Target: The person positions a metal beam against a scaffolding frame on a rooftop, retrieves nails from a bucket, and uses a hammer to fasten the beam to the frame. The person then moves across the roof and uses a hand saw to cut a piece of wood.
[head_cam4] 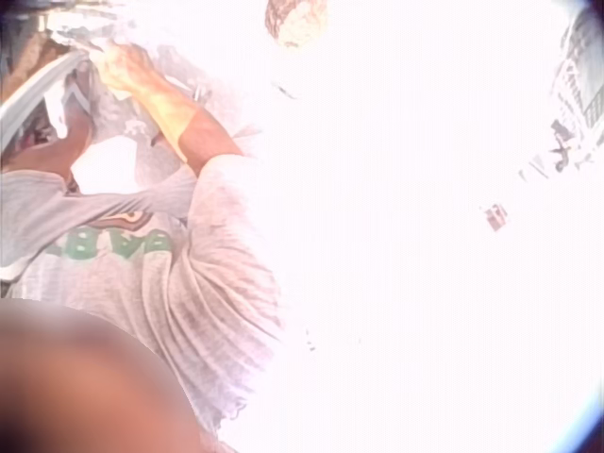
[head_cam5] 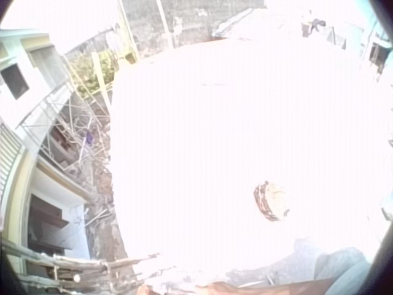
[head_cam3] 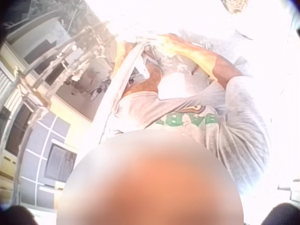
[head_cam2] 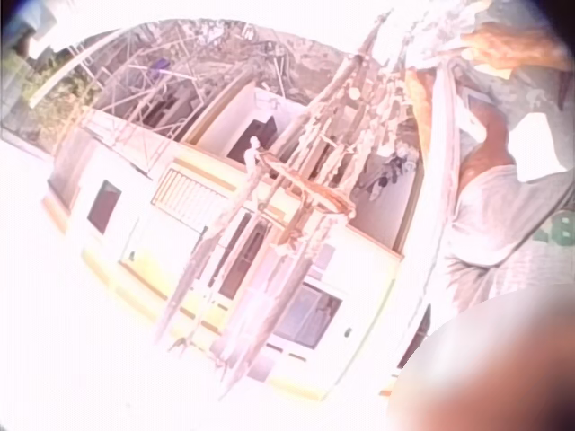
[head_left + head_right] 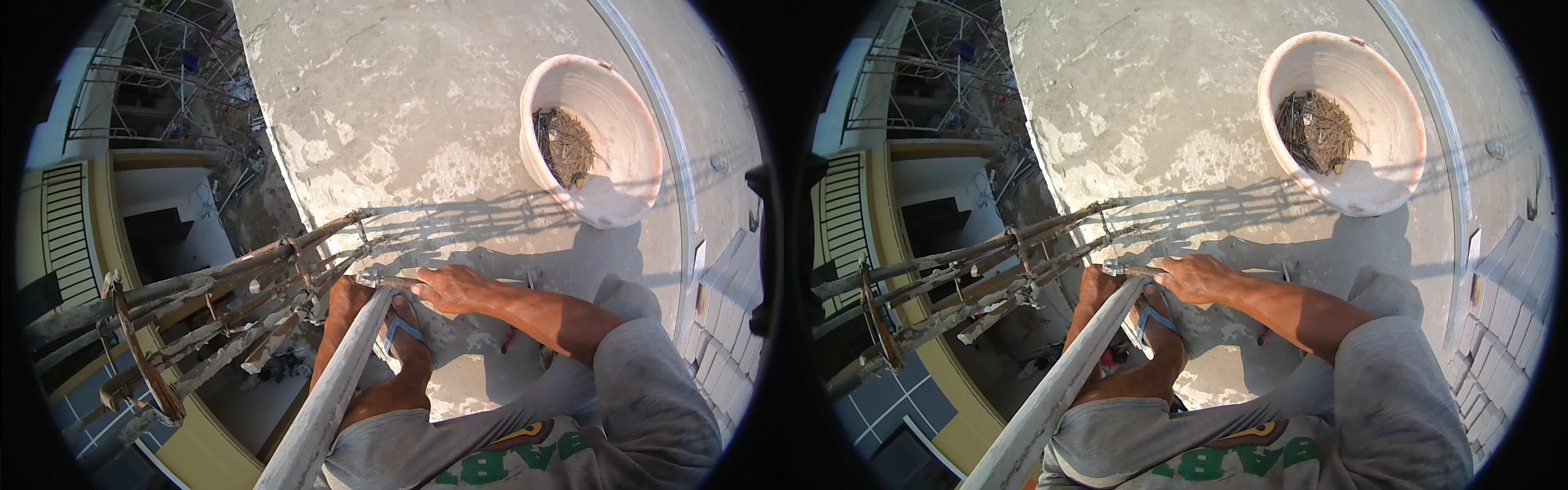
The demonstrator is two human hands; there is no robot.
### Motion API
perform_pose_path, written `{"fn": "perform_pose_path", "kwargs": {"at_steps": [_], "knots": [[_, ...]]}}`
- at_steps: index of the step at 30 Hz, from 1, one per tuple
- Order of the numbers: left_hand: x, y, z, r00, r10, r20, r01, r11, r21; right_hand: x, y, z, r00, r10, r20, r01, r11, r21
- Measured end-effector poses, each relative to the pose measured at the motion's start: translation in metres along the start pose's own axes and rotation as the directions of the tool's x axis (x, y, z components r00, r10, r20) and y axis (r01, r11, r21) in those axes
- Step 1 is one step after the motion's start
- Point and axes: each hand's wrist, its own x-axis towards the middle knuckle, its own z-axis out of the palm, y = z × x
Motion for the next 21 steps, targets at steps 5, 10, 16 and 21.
{"fn": "perform_pose_path", "kwargs": {"at_steps": [5, 10, 16, 21], "knots": [[-0.007, 0.016, 0.004, 0.999, 0.022, -0.032, -0.003, 0.866, 0.500, -0.006, -0.006, 0.001, 0.992, -0.083, -0.098, 0.088, 0.995, 0.051], [-0.009, 0.021, 0.001, 0.998, -0.056, -0.001, 0.048, 0.839, 0.542, -0.005, -0.008, -0.001, 0.998, -0.046, -0.042, 0.046, 0.999, 0.010], [0.000, 0.001, 0.000, 0.996, 0.082, -0.018, -0.061, 0.853, 0.518, -0.010, -0.013, 0.000, 0.990, -0.091, -0.108, 0.098, 0.994, 0.053], [-0.009, 0.010, 0.000, 1.000, -0.005, -0.011, 0.009, 0.907, 0.421, -0.010, -0.016, 0.005, 0.961, -0.206, -0.184, 0.222, 0.972, 0.073]]}}
